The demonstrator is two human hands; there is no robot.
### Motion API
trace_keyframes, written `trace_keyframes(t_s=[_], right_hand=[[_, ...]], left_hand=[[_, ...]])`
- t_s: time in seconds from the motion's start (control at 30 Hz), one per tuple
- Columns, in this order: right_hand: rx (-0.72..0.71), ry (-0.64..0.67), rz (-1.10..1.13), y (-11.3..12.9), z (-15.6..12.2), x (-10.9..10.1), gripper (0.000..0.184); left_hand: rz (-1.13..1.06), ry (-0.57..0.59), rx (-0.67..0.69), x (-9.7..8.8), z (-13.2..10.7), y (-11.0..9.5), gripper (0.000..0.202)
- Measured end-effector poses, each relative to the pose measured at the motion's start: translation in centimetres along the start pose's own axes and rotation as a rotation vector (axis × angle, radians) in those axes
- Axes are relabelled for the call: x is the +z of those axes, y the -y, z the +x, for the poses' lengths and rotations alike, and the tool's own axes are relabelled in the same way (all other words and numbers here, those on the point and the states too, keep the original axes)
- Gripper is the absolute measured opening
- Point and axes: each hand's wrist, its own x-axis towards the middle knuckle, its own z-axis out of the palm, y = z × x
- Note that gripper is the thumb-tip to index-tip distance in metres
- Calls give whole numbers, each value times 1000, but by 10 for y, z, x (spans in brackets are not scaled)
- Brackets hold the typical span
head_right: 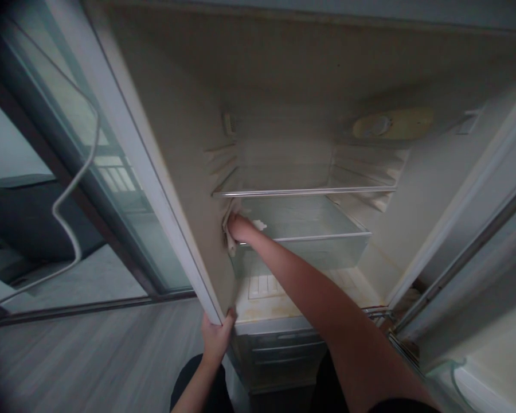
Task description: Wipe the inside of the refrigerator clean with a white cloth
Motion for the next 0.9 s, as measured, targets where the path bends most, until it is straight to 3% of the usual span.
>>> trace_keyframes(t_s=[0.17,0.33,0.53,0.9], right_hand=[[26,102,-242,-10,13,-18,44],[68,183,-355,-20,41,-28,54],[117,125,-367,-31,70,-31,56],[29,127,-235,-66,90,-46,60]], left_hand=[[-43,-3,-48,0,-2,5,56],[-23,-11,-36,0,-2,15,59],[9,-6,-43,-2,-1,15,49],[42,-23,-36,-6,2,6,41]])
